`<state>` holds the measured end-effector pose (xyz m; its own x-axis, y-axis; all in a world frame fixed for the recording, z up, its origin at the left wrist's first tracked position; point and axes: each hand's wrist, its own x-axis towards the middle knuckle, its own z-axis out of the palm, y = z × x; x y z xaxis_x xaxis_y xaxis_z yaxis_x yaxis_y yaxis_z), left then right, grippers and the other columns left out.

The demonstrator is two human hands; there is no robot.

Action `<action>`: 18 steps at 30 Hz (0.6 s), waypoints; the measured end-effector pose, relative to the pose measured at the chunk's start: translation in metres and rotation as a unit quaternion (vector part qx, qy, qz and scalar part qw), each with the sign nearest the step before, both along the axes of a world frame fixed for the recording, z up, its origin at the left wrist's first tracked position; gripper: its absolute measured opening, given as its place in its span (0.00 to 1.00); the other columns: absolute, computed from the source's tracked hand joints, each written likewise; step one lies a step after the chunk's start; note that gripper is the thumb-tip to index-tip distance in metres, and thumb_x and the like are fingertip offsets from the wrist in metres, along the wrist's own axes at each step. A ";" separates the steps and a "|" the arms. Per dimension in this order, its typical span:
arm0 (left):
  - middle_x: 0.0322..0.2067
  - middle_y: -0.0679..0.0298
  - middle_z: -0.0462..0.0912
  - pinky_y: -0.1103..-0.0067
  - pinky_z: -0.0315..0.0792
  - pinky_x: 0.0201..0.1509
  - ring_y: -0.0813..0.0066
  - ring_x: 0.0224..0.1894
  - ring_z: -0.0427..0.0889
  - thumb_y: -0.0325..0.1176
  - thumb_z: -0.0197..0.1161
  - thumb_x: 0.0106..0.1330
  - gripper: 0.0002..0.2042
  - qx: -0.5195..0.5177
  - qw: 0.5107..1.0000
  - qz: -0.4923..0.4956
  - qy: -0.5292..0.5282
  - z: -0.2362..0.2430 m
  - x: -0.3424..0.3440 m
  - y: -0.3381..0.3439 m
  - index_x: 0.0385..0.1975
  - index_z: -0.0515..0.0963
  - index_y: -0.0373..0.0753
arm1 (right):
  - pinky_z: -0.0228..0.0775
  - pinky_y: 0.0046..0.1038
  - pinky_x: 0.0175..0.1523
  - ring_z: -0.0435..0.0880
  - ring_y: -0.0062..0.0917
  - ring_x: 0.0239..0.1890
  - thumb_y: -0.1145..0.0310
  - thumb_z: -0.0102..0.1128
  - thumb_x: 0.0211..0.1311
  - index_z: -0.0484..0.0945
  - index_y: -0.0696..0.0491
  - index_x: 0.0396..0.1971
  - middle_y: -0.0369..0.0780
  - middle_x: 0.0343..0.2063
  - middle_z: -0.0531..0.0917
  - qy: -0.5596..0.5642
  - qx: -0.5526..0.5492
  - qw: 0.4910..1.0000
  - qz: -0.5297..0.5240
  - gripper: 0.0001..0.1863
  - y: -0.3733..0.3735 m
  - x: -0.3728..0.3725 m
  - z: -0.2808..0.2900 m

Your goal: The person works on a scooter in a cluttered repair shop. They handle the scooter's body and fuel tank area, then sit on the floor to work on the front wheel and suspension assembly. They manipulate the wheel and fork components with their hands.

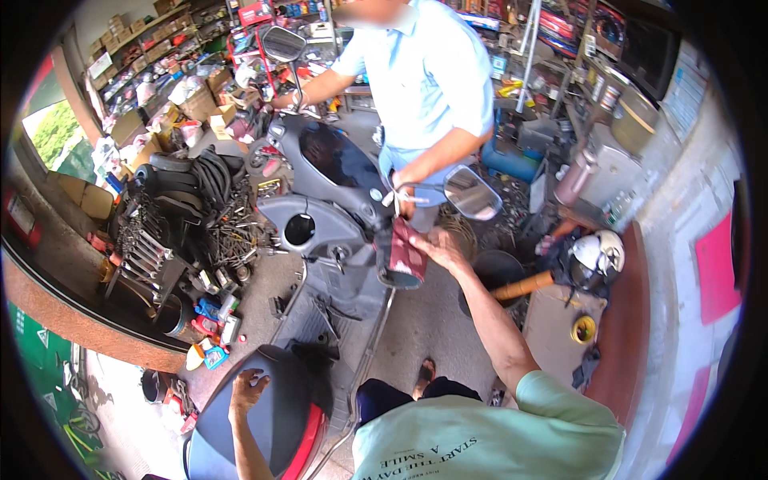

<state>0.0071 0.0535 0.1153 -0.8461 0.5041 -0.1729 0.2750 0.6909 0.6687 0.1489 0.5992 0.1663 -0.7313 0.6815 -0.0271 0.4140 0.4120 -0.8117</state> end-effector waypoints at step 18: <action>0.49 0.65 0.71 0.70 0.64 0.53 0.69 0.51 0.68 0.56 0.58 0.55 0.32 0.460 0.860 0.085 -0.203 0.110 -0.296 0.397 0.53 0.65 0.38 | 0.69 0.33 0.41 0.78 0.39 0.34 0.52 0.71 0.30 0.67 0.58 0.40 0.48 0.32 0.77 -0.044 -0.004 0.999 -0.012 0.37 -0.015 -0.088 -0.049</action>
<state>-0.2886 0.4504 0.2255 -0.8852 0.4606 -0.0645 -0.1622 -0.1759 0.9709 0.0612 0.5847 0.1176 -0.7098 0.6978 -0.0961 0.4931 0.3948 -0.7752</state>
